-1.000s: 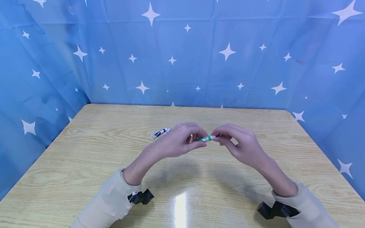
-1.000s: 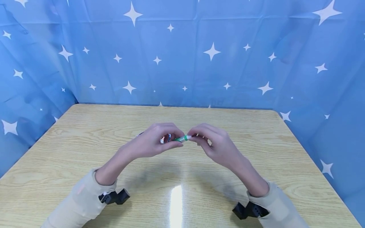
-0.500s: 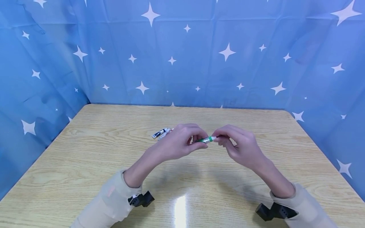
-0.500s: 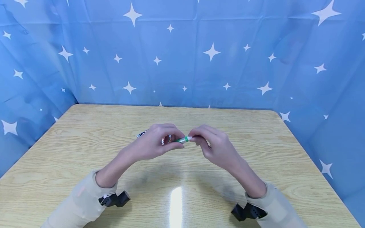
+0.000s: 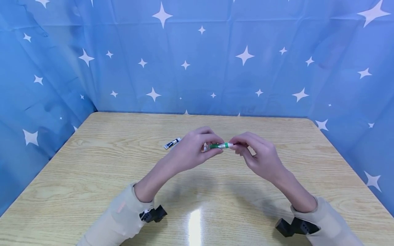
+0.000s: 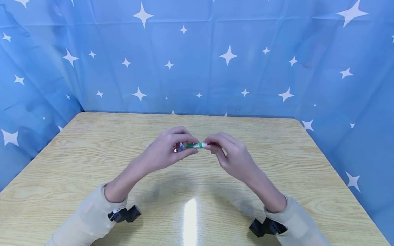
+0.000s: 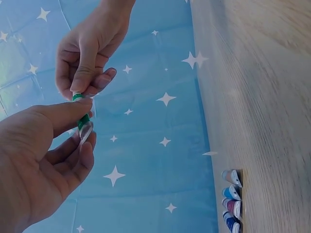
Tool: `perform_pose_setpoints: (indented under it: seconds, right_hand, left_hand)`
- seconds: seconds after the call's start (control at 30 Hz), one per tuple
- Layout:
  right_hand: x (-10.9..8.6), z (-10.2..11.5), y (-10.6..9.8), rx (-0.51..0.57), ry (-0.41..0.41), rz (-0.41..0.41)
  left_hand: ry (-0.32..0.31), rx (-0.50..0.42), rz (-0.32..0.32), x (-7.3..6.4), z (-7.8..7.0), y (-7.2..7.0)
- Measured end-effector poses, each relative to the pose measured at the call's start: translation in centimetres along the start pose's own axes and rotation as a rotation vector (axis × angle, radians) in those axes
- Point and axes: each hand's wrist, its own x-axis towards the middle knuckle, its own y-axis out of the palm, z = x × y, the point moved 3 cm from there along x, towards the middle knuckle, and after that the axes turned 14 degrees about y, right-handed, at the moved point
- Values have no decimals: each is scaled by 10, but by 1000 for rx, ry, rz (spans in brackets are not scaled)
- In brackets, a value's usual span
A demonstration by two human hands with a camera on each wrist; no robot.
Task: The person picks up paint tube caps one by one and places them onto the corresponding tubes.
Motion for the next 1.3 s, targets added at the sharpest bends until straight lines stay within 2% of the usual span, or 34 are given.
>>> perform_pose_setpoints:
  seconds: [0.23,0.4,0.6,1.0,1.17,1.3]
  right_hand:
    - [-1,-5,0,-17,32,-12]
    - [-1,-10,-1,-9,104,28]
    - [-3,-17,-3,-8,172,68]
    - [-5,-24,-7,-26,213,68]
    - [-6,-27,-7,-36,205,68]
    - [-7,-31,-7,-55,229,87]
  left_hand:
    - [-10,103,18,0,4,-3]
    - [-43,103,-11,-2,12,-8]
    - [-54,121,-37,-5,23,-13]
    - [-208,134,-16,-12,42,-21]
    - [-275,149,1,-16,53,-24]
    - [-314,162,8,-20,62,-25]
